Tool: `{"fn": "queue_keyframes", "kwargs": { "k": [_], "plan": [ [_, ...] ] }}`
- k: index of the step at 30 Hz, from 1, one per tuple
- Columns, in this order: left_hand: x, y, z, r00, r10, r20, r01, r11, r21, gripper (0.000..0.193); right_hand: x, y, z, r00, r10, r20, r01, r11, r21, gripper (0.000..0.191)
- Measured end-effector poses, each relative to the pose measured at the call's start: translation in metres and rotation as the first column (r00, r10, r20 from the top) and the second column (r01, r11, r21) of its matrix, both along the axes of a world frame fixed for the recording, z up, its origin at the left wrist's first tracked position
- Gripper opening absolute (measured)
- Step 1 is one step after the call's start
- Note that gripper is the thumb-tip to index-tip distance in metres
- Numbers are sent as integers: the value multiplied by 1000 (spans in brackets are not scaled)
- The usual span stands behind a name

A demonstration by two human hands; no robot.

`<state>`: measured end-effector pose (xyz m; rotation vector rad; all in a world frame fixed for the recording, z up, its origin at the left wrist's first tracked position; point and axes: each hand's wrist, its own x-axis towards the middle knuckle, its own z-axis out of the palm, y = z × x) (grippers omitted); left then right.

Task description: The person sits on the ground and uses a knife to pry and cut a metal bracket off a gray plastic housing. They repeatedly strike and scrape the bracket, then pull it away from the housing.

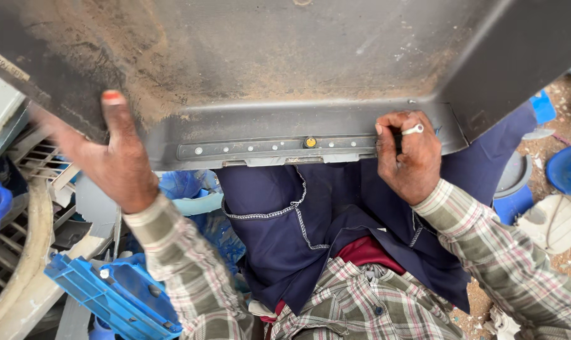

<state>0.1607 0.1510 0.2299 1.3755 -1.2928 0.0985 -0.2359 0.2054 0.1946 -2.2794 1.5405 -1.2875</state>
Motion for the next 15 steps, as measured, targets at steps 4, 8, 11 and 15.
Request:
{"fn": "queue_keyframes", "kwargs": {
  "k": [4, 8, 11, 15],
  "plan": [
    [-4, 13, -2, 892, -260, -369, 306, 950, 69, 48, 5, -3, 9, 999, -5, 33, 4, 999, 42, 13],
    [-20, 7, 7, 884, -380, -271, 353, 924, -143, 45, -6, -15, 11, 986, -35, 164, 33, 999, 18, 8],
    [-23, -17, 19, 933, -267, -242, 233, 959, -161, 43, -27, -39, -15, 883, -53, 465, 32, 998, 53, 9],
    [-28, -67, 20, 997, -77, 0, 76, 992, -99, 24, -60, -94, -101, 611, -227, 758, 0, 958, 287, 16]
  ]
}}
